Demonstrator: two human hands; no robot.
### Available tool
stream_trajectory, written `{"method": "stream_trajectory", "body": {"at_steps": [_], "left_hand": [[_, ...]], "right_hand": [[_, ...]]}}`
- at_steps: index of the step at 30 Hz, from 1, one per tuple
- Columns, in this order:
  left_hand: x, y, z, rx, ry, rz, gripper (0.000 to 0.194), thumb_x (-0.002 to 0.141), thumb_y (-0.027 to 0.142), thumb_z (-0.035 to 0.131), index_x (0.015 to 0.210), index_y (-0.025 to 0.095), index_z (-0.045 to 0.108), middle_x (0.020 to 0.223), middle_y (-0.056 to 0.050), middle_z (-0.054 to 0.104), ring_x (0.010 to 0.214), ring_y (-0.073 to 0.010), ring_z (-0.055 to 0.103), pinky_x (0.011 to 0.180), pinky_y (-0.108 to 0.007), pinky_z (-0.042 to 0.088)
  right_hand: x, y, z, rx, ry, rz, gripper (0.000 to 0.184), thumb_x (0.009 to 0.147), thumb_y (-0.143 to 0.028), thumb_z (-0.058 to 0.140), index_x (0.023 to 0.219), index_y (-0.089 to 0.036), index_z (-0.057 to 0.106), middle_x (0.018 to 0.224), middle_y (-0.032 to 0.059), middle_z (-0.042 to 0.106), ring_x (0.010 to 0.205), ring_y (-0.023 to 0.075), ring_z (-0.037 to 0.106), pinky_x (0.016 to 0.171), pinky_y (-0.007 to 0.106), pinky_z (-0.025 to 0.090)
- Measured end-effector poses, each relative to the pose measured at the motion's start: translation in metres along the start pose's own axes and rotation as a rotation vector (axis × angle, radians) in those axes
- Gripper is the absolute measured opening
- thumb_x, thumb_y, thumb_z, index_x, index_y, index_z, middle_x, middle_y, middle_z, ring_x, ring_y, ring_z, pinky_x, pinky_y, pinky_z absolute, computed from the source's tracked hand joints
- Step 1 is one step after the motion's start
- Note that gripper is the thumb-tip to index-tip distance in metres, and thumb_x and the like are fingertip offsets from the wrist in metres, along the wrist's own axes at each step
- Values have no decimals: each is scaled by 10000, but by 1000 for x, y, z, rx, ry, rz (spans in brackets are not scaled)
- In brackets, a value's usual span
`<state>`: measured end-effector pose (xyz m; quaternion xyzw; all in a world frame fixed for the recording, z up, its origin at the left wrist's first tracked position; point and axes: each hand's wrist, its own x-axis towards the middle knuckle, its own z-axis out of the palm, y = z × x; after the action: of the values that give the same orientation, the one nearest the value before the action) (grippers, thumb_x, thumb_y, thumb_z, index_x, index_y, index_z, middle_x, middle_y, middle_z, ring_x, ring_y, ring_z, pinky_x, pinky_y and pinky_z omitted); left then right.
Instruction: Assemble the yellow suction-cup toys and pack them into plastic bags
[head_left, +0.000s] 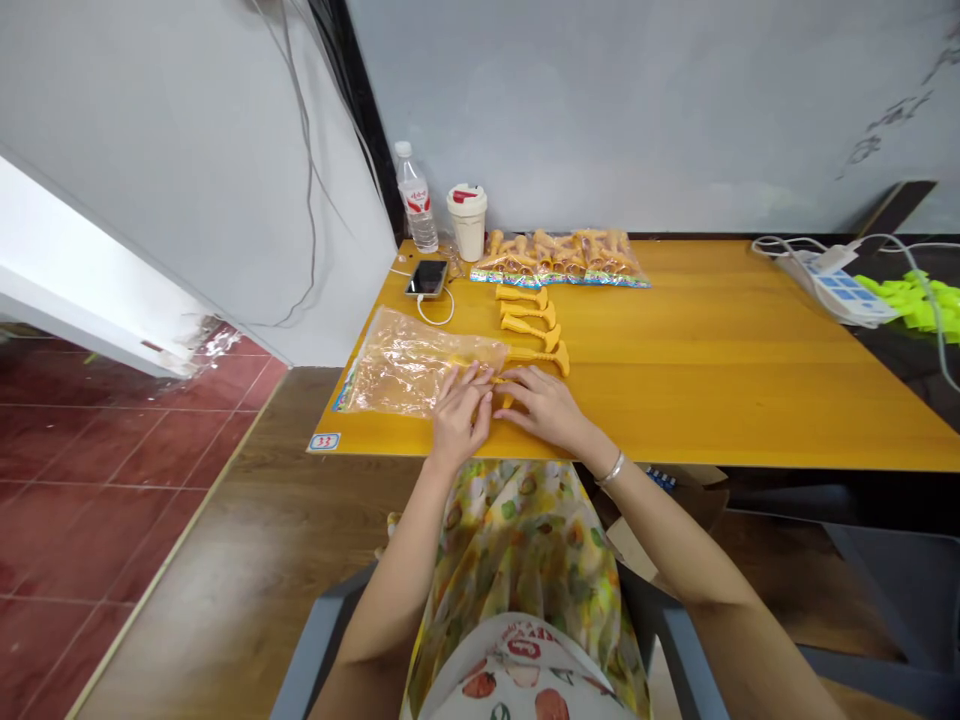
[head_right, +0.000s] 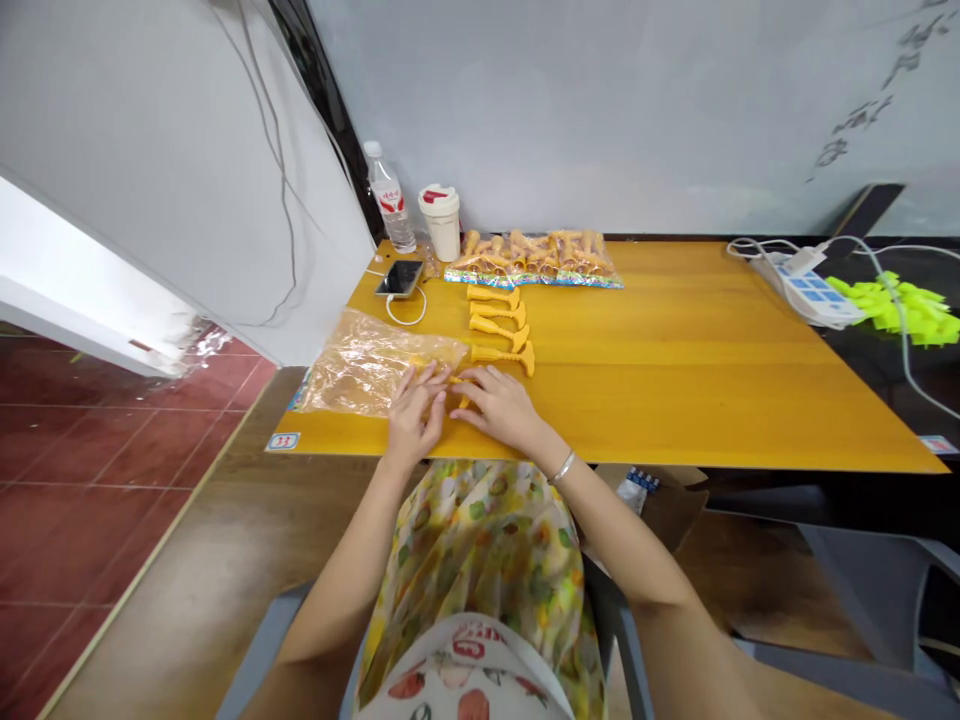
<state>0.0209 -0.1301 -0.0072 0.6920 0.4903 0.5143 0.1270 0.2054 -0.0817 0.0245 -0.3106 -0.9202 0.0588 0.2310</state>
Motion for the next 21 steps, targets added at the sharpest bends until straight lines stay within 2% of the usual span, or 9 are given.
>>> {"method": "stream_trajectory", "body": {"at_steps": [3,7,9,12,16,21], "left_hand": [[-2,-2,-1,-31,-6,-22,244,986,360,455,1033,249,667,1259,-72,707,1359,-250,539,1238,-539,277],[0,-4,-1,-17,159,-61,231,1002,361,440,1027,234,632,1257,-96,700,1379,-242,516,1234,-511,287],[1,-5,0,-19,196,-73,228,1015,344,417,1066,226,605,1244,-114,699,1330,-227,564,1191,-478,364],[2,-5,2,-19,190,-46,216,1021,317,406,1100,209,575,1241,-135,693,1241,-211,631,1073,-421,492],[1,-4,1,7,194,36,183,1017,301,426,1072,199,567,1252,-149,685,1202,-206,653,1011,-390,528],[1,-6,-1,-115,264,-6,180,1017,316,436,1031,193,567,1233,-147,683,1205,-209,647,1031,-405,507]], "right_hand": [[-5,1,3,39,-24,-3,376,955,-506,559,1179,-234,692,1238,112,657,1082,264,605,954,422,512],[-25,9,3,291,42,81,313,957,-468,586,1155,-249,690,1217,99,655,1115,233,623,964,395,519],[-34,12,1,413,77,143,302,952,-466,597,1140,-250,693,1205,98,661,1089,225,641,916,380,537],[-42,13,-3,509,101,219,318,939,-488,610,1115,-238,701,1181,102,675,1011,214,660,842,356,544],[-38,6,-3,546,106,270,318,945,-489,600,1113,-236,696,1155,85,688,887,179,656,795,326,532],[-28,-6,-1,411,23,268,305,955,-469,592,1129,-239,692,1165,72,685,852,172,643,827,327,517]]}}
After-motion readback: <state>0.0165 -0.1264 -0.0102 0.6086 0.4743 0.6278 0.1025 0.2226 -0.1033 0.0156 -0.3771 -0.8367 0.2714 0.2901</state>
